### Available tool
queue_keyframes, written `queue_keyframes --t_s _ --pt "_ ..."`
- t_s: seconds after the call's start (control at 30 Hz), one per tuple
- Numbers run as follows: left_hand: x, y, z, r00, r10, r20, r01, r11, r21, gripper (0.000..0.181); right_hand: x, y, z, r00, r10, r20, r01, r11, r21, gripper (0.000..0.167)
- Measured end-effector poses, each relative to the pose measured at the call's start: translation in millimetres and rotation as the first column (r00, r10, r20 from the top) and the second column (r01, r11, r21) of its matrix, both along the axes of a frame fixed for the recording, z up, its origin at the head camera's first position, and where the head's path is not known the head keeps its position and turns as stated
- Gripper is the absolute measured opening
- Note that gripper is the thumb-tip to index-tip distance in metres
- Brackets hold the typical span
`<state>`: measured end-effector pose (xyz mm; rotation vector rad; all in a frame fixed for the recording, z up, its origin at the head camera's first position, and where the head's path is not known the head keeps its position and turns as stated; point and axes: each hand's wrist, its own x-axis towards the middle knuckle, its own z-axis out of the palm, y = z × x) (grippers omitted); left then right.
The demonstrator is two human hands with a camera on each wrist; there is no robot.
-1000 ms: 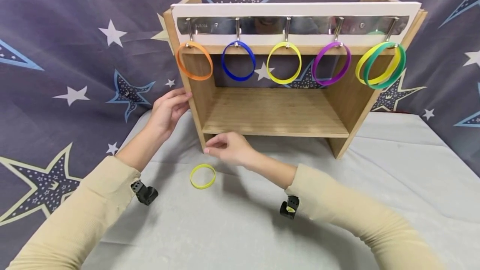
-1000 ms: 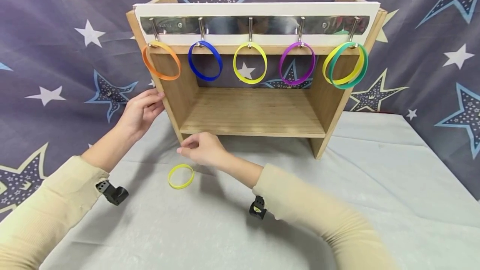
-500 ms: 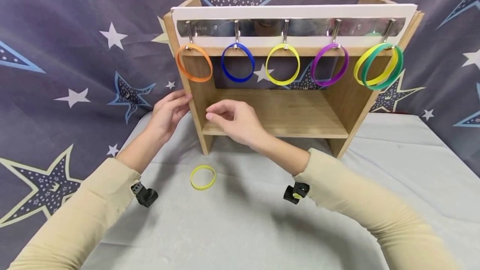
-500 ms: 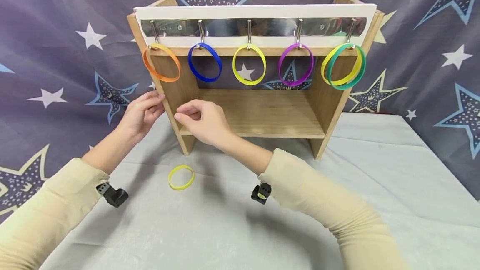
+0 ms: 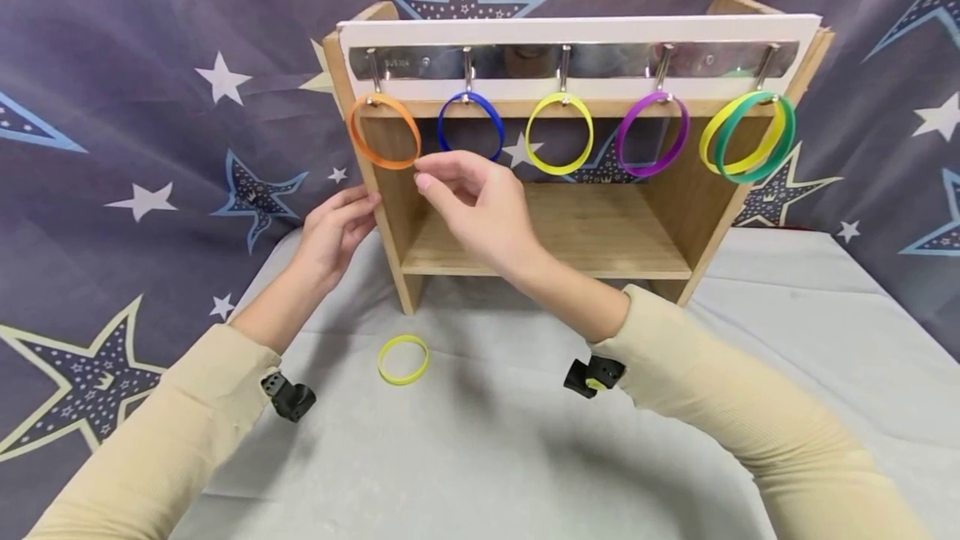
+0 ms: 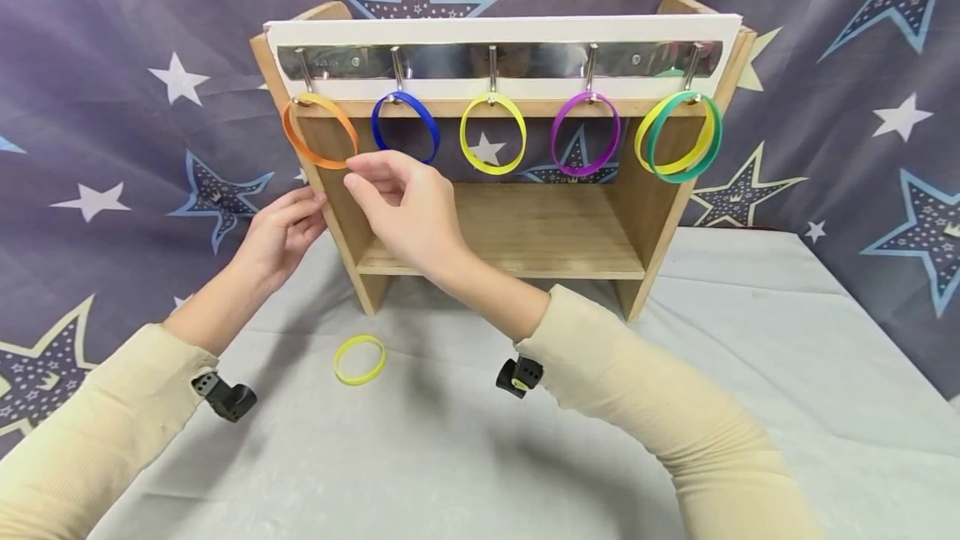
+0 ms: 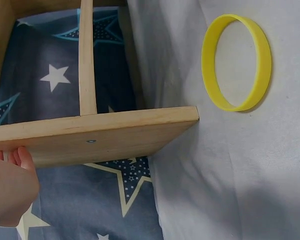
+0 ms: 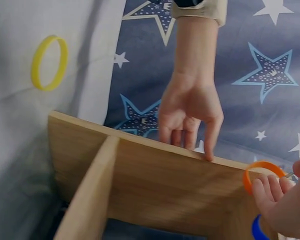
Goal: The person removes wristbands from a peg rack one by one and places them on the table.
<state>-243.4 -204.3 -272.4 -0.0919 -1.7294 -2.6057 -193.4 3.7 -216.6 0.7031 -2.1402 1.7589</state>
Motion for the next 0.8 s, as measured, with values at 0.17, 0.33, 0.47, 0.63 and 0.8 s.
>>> queue_keyframes --t_s 0.17,0.33,0.47,0.63,0.8 --pt "0.5 -2.3 0.7 1.0 -0.004 0.0 0.004 1.0 0.015 0.012 1.7 -0.1 12.8 1.0 0.004 -0.014 -0.004 1.0 -0.011 0.023" --pt "-0.6 -3.2 -0.7 1.0 -0.011 -0.003 0.011 1.0 0.025 0.015 -0.5 0.6 18.7 1.0 0.0 -0.006 0.0 1.0 0.003 0.026" --pt "-0.8 -2.8 -1.6 1.0 -0.011 0.004 0.011 1.0 0.022 0.016 -3.7 0.1 19.7 1.0 -0.005 0.016 0.005 1.0 0.005 0.028" --pt "-1.1 -2.4 -1.8 1.0 -0.013 0.0 0.013 1.0 0.014 0.019 -9.9 -2.0 18.4 1.0 -0.018 0.021 0.017 1.0 0.012 0.03" --pt "-1.7 -2.2 -0.2 1.0 -0.019 0.001 0.019 1.0 0.012 0.018 -14.2 -4.9 17.3 0.999 -0.038 0.032 0.037 0.999 0.015 0.031"
